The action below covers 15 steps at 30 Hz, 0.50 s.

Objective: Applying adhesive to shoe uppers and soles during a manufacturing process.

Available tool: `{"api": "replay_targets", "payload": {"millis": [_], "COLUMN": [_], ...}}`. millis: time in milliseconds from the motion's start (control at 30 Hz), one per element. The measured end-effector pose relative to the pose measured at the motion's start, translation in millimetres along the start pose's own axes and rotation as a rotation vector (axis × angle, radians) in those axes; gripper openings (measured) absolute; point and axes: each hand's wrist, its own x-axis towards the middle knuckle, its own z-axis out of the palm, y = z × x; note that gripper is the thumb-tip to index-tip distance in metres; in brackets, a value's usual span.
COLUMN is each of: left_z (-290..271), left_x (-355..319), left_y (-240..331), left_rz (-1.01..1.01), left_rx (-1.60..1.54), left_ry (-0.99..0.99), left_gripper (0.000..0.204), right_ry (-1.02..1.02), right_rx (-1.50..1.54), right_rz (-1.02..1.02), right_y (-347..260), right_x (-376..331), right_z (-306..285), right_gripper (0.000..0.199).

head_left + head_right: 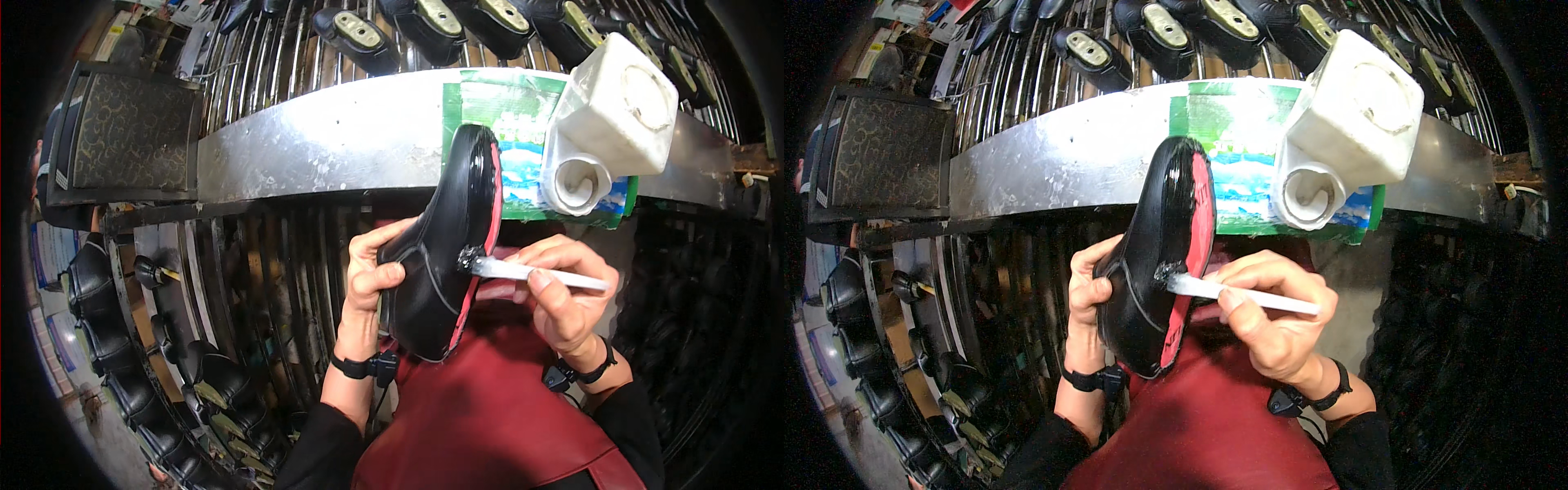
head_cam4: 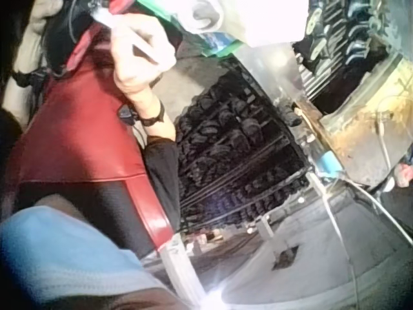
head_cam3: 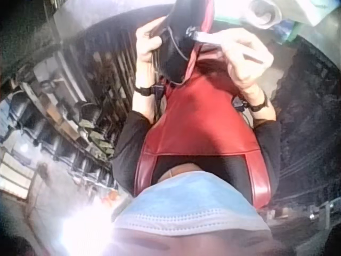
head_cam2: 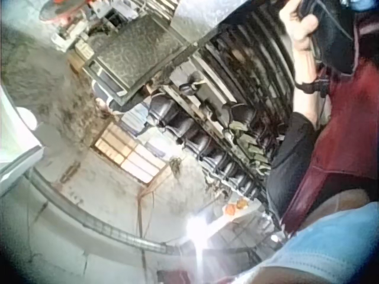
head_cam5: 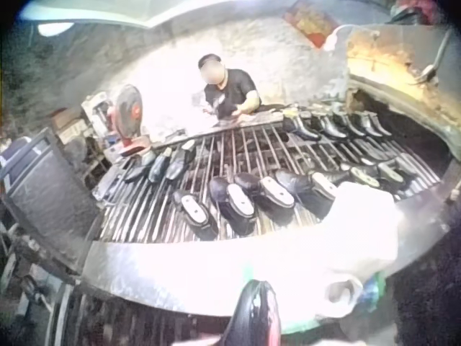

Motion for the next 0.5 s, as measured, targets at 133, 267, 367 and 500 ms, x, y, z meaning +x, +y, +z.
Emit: {"api": "replay_targets", "payload": {"millis": [133,267,367,500], "left_z": [-8.2,-12.0,-8.1,-10.5], "left_x": [4.2,10.3,12.3,14.7], "left_y": [-3.1,1.3,8.0,9.1], "left_rz": [0.049,0.096,0.135,0.187], "left_rx": [-0.057,-0.016,-0.01,0.029], "left_ry": [-0.013,0.017,0.036,0.079], "left_gripper": [0.074,0.064,0.056,0.059], "right_ry": [-0.182,-0.467,-0.538,-0.385], "right_rx": [-0.18,-0.283,-0.263,-0.36], "right_rz": [-0.16,-0.287,-0.317,-0.232], "right_y": [-2.5,-19.4,-28.4,-32.5], "right_x": [-16.5,-25.3,-12.4,6.4], "right_z": [14.1,22.0,19.5,23.3], "right_gripper": [0.012,0.015,0.016,0.015]}}
